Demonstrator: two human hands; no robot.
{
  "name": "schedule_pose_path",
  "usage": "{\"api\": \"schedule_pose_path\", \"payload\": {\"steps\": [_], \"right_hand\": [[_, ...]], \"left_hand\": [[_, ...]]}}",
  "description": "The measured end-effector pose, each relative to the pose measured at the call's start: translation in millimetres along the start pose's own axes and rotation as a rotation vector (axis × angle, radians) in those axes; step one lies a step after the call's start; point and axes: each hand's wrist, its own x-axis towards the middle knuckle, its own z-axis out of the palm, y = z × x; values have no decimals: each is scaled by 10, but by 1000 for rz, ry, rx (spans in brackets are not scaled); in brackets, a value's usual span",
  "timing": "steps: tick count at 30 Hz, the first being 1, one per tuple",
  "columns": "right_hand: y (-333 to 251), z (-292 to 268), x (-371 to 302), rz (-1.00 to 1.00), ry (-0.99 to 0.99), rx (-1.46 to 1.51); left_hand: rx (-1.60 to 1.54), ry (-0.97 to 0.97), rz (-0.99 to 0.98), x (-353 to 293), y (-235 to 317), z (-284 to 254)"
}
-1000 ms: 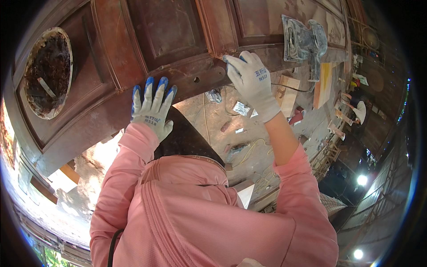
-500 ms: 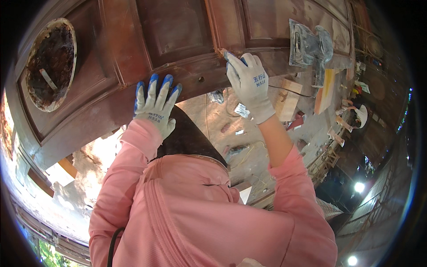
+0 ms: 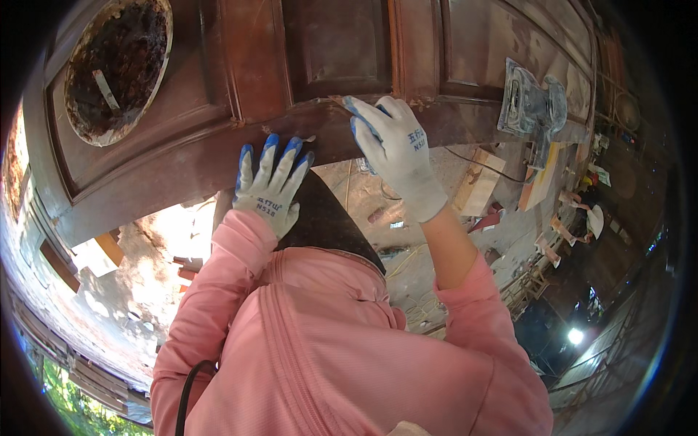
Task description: The person applies a dark filler to a wooden door using a small tool, then smooths it with a gloved hand. They later use an electric sander to smooth the door surface.
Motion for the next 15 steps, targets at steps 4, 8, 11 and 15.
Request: {"api": "schedule_pose_path", "payload": {"steps": [4, 8, 11, 15], "right_hand": [[-15, 84, 61, -45, -19, -49], [-55, 108, 75, -115, -42, -109], [-29, 52, 83, -117, -30, -66], [40, -1, 110, 40, 67, 72]], "left_hand": [[27, 15, 50, -27, -76, 72], [67, 38, 71, -20, -84, 126], [36, 45, 63, -29, -84, 141], [-2, 92, 68, 8, -47, -17]]}}
